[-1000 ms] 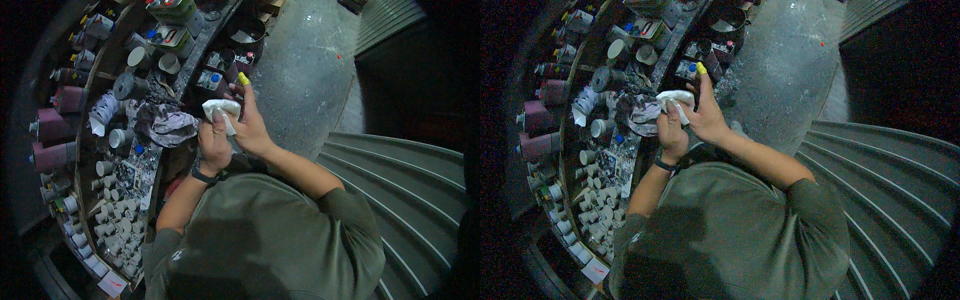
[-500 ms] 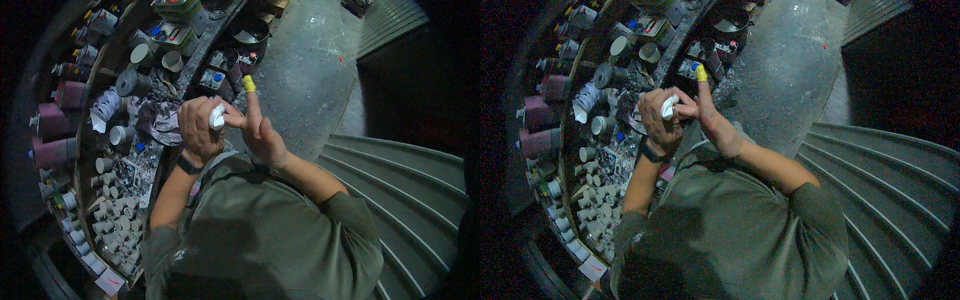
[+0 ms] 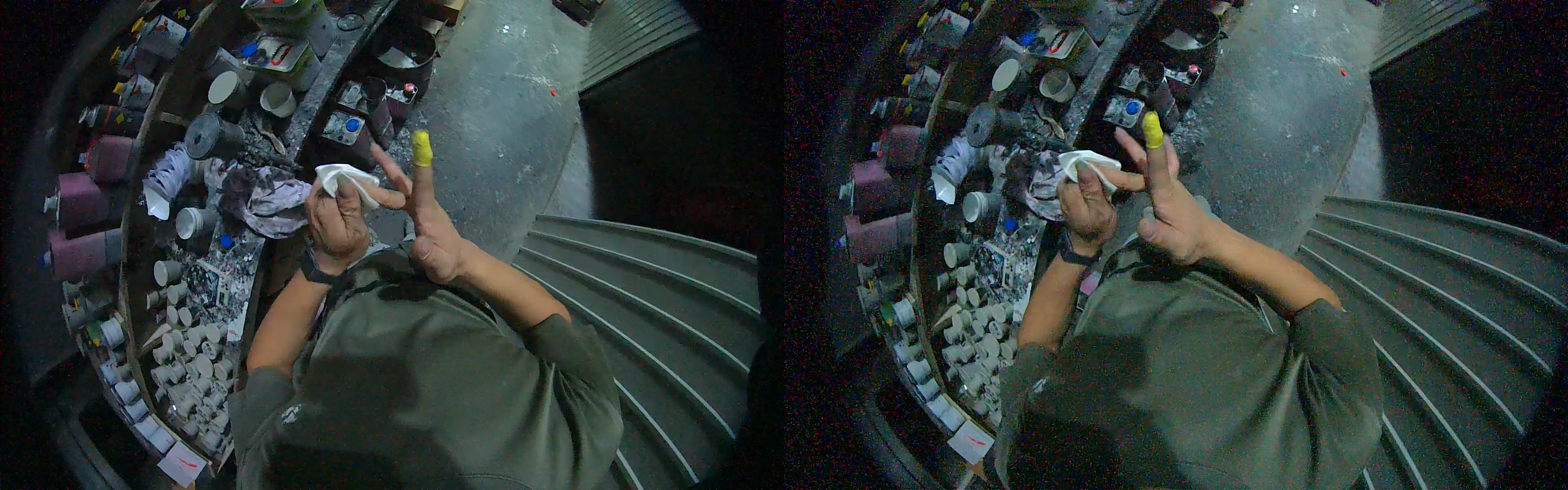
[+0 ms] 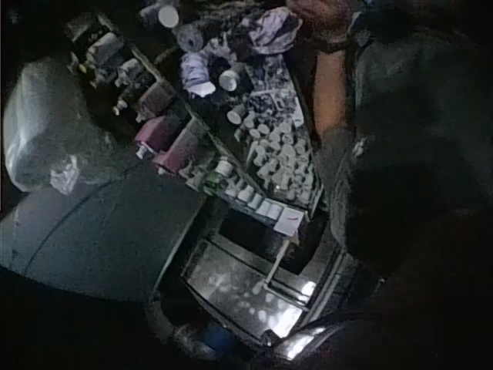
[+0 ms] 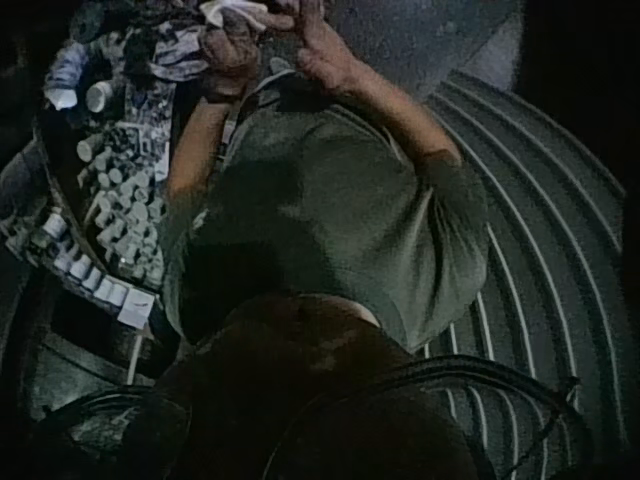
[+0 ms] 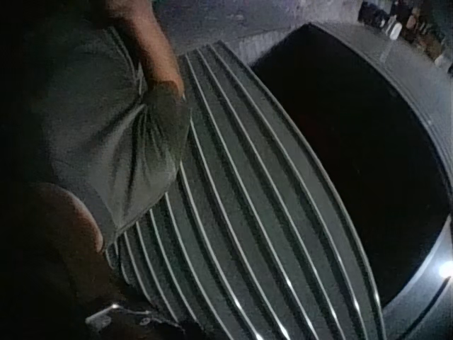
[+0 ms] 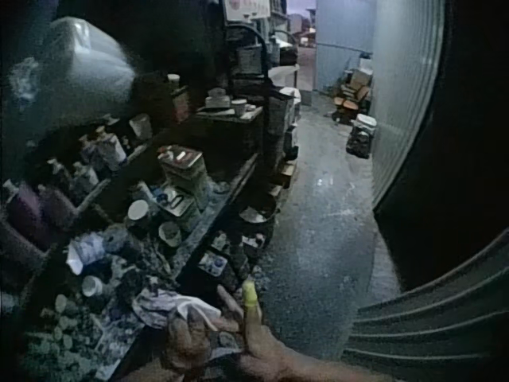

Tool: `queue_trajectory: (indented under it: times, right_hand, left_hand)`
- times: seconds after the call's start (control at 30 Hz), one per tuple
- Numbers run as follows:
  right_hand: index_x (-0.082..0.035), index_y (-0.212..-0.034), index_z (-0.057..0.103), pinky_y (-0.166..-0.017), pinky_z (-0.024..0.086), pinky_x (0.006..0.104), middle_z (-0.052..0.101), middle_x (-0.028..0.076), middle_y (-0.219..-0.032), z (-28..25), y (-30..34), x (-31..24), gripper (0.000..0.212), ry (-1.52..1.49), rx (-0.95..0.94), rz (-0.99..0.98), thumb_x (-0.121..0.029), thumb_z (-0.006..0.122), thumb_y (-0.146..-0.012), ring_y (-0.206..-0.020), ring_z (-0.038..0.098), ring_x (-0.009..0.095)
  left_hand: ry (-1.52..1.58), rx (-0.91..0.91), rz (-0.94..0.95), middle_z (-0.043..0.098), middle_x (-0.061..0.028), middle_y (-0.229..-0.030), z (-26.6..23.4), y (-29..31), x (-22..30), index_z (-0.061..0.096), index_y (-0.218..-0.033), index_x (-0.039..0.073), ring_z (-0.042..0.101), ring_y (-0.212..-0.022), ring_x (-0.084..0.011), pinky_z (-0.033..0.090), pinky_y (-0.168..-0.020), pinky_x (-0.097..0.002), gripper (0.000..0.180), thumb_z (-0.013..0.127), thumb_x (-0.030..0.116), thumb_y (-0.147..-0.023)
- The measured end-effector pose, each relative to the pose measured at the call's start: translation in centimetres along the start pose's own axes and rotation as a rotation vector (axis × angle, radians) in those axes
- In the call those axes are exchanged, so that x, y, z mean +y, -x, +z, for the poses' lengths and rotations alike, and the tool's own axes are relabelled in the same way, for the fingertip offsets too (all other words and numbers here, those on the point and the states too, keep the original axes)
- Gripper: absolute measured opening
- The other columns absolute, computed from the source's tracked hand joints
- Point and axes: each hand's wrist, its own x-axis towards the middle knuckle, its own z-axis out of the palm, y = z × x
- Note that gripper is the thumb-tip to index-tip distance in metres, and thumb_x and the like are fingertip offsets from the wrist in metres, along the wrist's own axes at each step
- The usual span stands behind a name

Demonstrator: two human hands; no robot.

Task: The person removes blue masking tape and plastic sheeting from a white car in a paint booth, then walks to a workbench to clean their hands with a cloth and solvent. The person also interacts with a wall-mounted control panel before exiting the booth.

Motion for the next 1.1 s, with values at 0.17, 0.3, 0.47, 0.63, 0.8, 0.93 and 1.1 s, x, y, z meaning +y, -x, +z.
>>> queue_trajectory:
  times: [0.17,0.3,0.47,0.63,0.8,0.93,1.1]
  right_hand:
    - [-0.019,-0.16,-0.026,-0.111,-0.023,0.0662,0.055,0.008,-0.151,-2.4,-0.4,-0.1,0.113,0.63,-0.161,-0.187,-0.081,0.04,-0.091,-0.154,0.017,0.048]
    - [-0.025,-0.16,0.001,-0.112,-0.024,0.0663,0.055,0.001,-0.152,-3.3,-0.2,-0.3,0.098,0.862,-0.244,-0.187,-0.083,0.039,-0.09,-0.155,0.016,0.043]
    - [-0.025,-0.152,0.047,-0.113,-0.023,0.0686,0.047,-0.005,-0.157,-2.9,0.1,-0.2,0.083,0.889,-0.289,-0.153,-0.08,0.042,-0.09,-0.158,0.015,0.033]
    - [-0.029,-0.145,0.053,-0.112,-0.025,0.0693,0.044,-0.01,-0.159,-4.1,0.8,0.0,0.073,0.936,-0.353,-0.199,-0.077,0.046,-0.09,-0.158,0.016,0.032]
    - [-0.031,-0.14,0.057,-0.113,-0.025,0.0681,0.045,-0.011,-0.158,-5.1,1.0,0.4,0.067,0.985,-0.309,-0.273,-0.075,0.052,-0.088,-0.158,0.018,0.03]
    - [-0.031,-0.141,0.058,-0.115,-0.026,0.0612,0.052,-0.01,-0.152,-5.4,1.5,0.4,0.068,0.955,-0.342,-0.266,-0.073,0.057,-0.087,-0.155,0.026,0.033]
    - [-0.017,-0.155,0.042,-0.122,-0.007,0.0595,0.05,0.008,-0.154,-5.2,1.5,0.7,0.071,0.52,0.07,-0.226,-0.053,0.059,-0.095,-0.151,0.035,0.034]
  left_hand:
    - [0.097,-0.054,-0.38,0.061,-0.0204,-0.125,-0.6,0.2,-2.6,0.048,-0.148,0.001,0.058,-0.114,-0.0358,0.046,-0.097,-0.0415,0.048,0.051,0.01,-0.101]
    - [-0.116,0.067,-0.168,0.065,-0.0198,-0.113,-1.4,0.5,-2.4,0.052,-0.144,0.0,0.062,-0.103,-0.0357,0.048,-0.091,-0.0435,0.042,0.05,0.01,-0.103]
    - [-0.3,-0.006,0.138,0.063,-0.0242,-0.081,-0.4,0.9,-0.8,0.066,-0.112,-0.004,0.062,-0.074,-0.0463,0.048,-0.066,-0.049,0.032,0.043,0.018,-0.108]
    - [-0.056,-0.052,-0.055,0.067,-0.0198,-0.098,-0.4,-0.1,-1.3,0.065,-0.119,-0.002,0.065,-0.083,-0.0342,0.051,-0.075,-0.0418,0.033,0.043,0.022,-0.109]
    - [-0.032,-0.155,-0.045,0.064,-0.0163,-0.098,-1.1,0.0,-0.9,0.058,-0.134,-0.004,0.061,-0.081,-0.0329,0.048,-0.076,-0.0412,0.036,0.047,0.015,-0.106]
    - [-0.277,-0.121,0.379,0.063,-0.0183,-0.094,-0.7,-0.2,-0.4,0.057,-0.137,-0.003,0.059,-0.078,-0.0351,0.045,-0.069,-0.0445,0.038,0.054,0.004,-0.1]
    - [-0.017,-0.194,0.298,0.067,-0.016,-0.108,-0.7,-1.3,-0.4,0.053,-0.14,-0.004,0.063,-0.092,-0.0313,0.049,-0.081,-0.0392,0.047,0.062,0.004,-0.095]
